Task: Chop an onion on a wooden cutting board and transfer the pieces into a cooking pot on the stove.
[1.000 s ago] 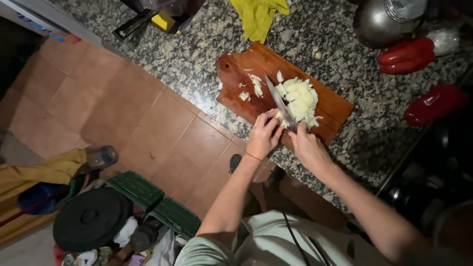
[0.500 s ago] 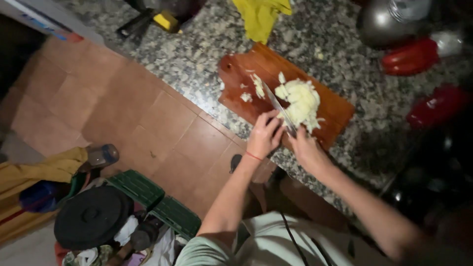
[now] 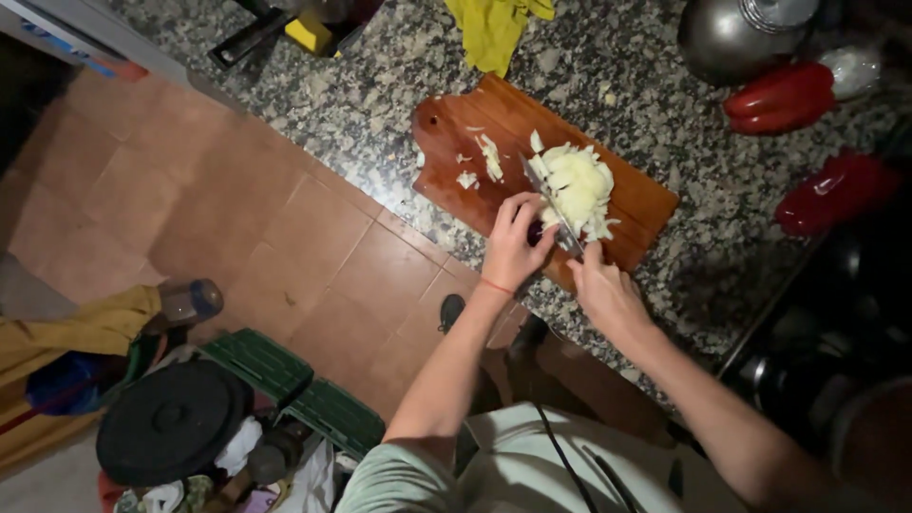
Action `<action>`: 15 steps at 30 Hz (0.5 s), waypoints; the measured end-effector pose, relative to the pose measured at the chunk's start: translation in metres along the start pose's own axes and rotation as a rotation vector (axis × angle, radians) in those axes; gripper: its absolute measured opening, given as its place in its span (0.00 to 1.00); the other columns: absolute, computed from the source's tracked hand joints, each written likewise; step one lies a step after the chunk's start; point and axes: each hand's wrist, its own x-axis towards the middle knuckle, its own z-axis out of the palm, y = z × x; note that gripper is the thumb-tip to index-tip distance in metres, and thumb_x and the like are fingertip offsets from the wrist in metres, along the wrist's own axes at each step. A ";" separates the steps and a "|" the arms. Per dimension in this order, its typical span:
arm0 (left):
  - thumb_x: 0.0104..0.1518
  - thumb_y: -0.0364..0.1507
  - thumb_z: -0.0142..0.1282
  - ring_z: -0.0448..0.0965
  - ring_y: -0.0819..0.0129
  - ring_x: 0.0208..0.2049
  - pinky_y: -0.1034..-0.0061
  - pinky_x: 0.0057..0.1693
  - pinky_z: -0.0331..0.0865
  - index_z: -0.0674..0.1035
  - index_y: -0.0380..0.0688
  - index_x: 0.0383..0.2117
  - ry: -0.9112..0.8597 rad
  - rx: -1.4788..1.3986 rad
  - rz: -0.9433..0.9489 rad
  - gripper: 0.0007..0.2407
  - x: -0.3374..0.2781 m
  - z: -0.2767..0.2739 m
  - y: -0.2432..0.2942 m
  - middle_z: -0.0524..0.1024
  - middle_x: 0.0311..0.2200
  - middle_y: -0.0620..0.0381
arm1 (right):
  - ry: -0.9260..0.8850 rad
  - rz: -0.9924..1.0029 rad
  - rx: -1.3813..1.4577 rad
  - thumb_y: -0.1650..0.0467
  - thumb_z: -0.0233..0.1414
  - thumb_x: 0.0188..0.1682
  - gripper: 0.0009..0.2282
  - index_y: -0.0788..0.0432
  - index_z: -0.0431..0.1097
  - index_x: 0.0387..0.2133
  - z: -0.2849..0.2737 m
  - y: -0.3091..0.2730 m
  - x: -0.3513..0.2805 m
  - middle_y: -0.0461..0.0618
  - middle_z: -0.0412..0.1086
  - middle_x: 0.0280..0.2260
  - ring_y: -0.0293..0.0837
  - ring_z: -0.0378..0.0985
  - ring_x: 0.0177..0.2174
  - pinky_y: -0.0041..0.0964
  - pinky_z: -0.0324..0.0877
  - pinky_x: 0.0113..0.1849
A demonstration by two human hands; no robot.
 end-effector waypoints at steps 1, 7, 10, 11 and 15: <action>0.55 0.25 0.64 0.76 0.49 0.50 0.64 0.54 0.75 0.76 0.38 0.48 0.000 0.001 0.001 0.15 0.001 0.000 -0.001 0.72 0.50 0.47 | 0.001 -0.001 0.000 0.62 0.43 0.60 0.16 0.67 0.56 0.46 -0.002 0.000 0.000 0.73 0.74 0.25 0.73 0.78 0.27 0.65 0.71 0.29; 0.57 0.26 0.62 0.76 0.49 0.51 0.65 0.55 0.75 0.75 0.40 0.52 -0.033 0.018 -0.013 0.16 -0.001 -0.004 0.004 0.71 0.51 0.46 | 0.043 -0.033 -0.031 0.63 0.42 0.60 0.14 0.67 0.56 0.41 -0.006 0.002 -0.004 0.73 0.74 0.25 0.73 0.78 0.26 0.65 0.72 0.28; 0.58 0.27 0.61 0.74 0.48 0.54 0.64 0.56 0.73 0.76 0.41 0.52 -0.045 0.115 0.017 0.15 -0.003 -0.009 0.004 0.71 0.52 0.46 | 0.099 -0.068 -0.053 0.62 0.44 0.59 0.15 0.66 0.56 0.40 -0.006 0.000 -0.006 0.73 0.74 0.24 0.73 0.78 0.27 0.66 0.72 0.29; 0.57 0.28 0.62 0.73 0.48 0.55 0.62 0.57 0.72 0.76 0.41 0.50 -0.032 0.165 0.031 0.15 -0.005 -0.010 0.004 0.72 0.52 0.46 | 0.104 -0.079 -0.075 0.62 0.43 0.59 0.15 0.66 0.56 0.40 -0.007 -0.001 -0.008 0.72 0.74 0.24 0.73 0.78 0.27 0.65 0.72 0.28; 0.55 0.30 0.64 0.72 0.49 0.54 0.59 0.58 0.67 0.77 0.42 0.46 -0.011 0.272 0.040 0.15 -0.015 -0.020 -0.002 0.72 0.51 0.48 | 0.081 -0.083 -0.051 0.62 0.42 0.60 0.14 0.65 0.57 0.38 -0.013 -0.009 -0.015 0.71 0.74 0.23 0.72 0.79 0.26 0.64 0.73 0.27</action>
